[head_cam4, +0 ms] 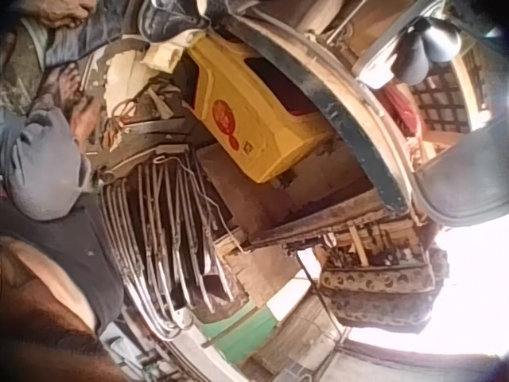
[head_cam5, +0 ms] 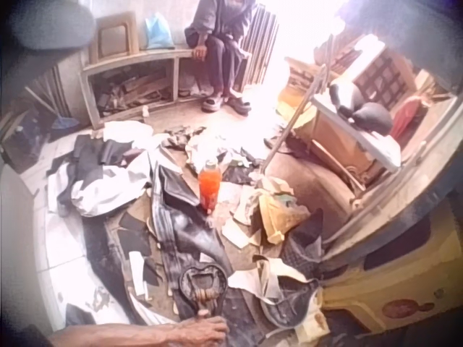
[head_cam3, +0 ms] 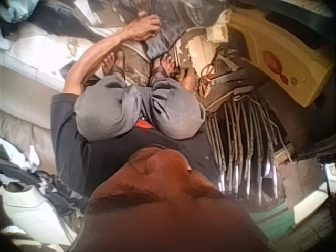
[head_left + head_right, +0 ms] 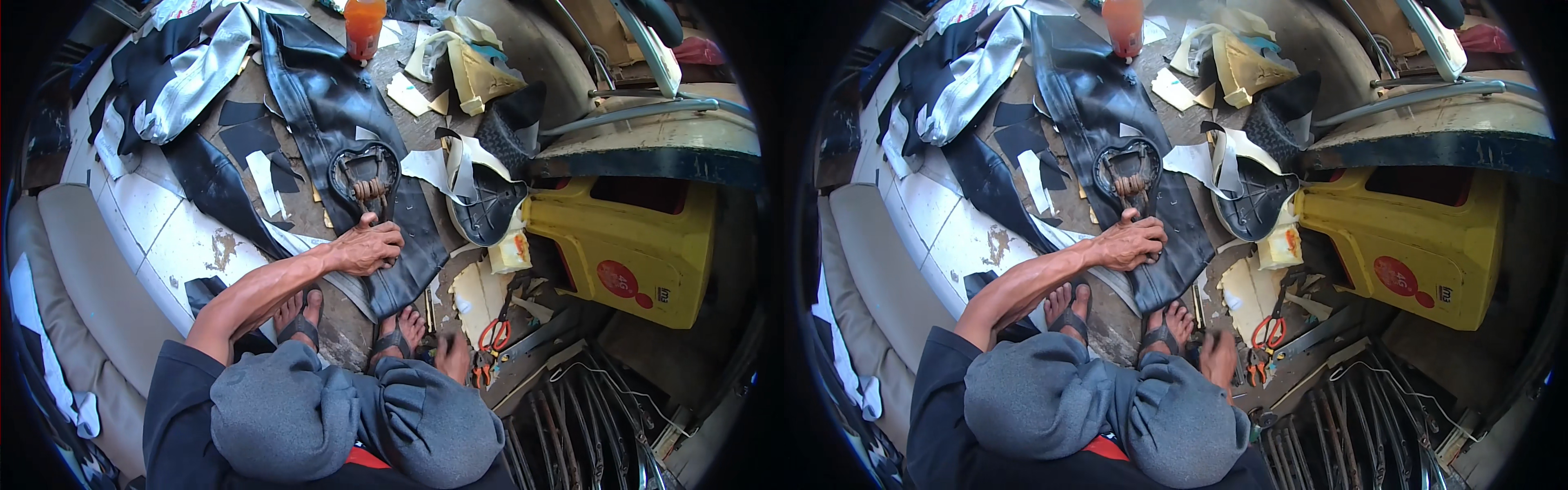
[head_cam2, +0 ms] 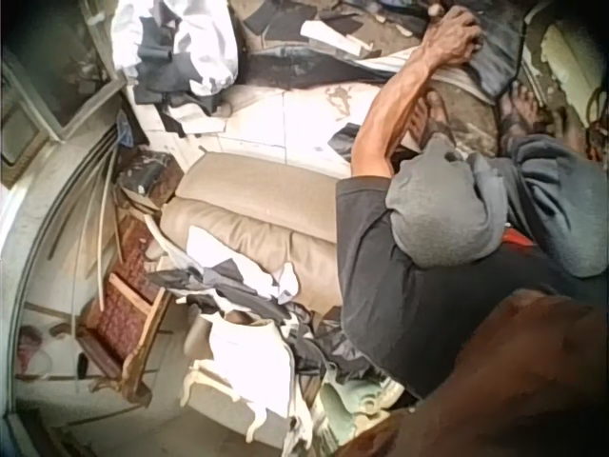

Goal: The person reupholsters a bicycle seat by stretching black fabric over the foam and frame, securing it with a pneumatic stapler, and trimming the excess fabric with scissors.

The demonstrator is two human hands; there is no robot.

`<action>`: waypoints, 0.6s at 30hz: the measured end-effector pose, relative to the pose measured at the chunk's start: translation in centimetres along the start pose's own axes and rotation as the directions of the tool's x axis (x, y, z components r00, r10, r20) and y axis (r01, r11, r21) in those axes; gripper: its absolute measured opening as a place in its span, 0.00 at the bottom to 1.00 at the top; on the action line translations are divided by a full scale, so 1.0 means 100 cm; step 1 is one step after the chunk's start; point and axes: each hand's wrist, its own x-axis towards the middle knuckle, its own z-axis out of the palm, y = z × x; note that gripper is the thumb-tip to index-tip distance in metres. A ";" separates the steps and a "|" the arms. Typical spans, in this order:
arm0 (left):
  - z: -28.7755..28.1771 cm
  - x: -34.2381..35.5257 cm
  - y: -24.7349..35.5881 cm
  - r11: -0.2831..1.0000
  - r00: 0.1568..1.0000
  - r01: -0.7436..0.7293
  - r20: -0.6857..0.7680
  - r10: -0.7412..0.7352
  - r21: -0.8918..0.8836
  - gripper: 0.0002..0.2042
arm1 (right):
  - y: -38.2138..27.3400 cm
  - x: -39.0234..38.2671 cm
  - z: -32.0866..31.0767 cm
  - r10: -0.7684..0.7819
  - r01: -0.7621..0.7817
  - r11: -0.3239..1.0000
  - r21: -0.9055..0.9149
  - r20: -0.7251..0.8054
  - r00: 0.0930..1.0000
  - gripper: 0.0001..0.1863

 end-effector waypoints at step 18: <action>-0.006 -0.001 0.002 0.999 0.998 -0.018 0.064 0.015 0.037 0.13 | -0.030 -0.007 0.137 0.268 -0.168 0.916 -0.364 0.242 0.933 0.17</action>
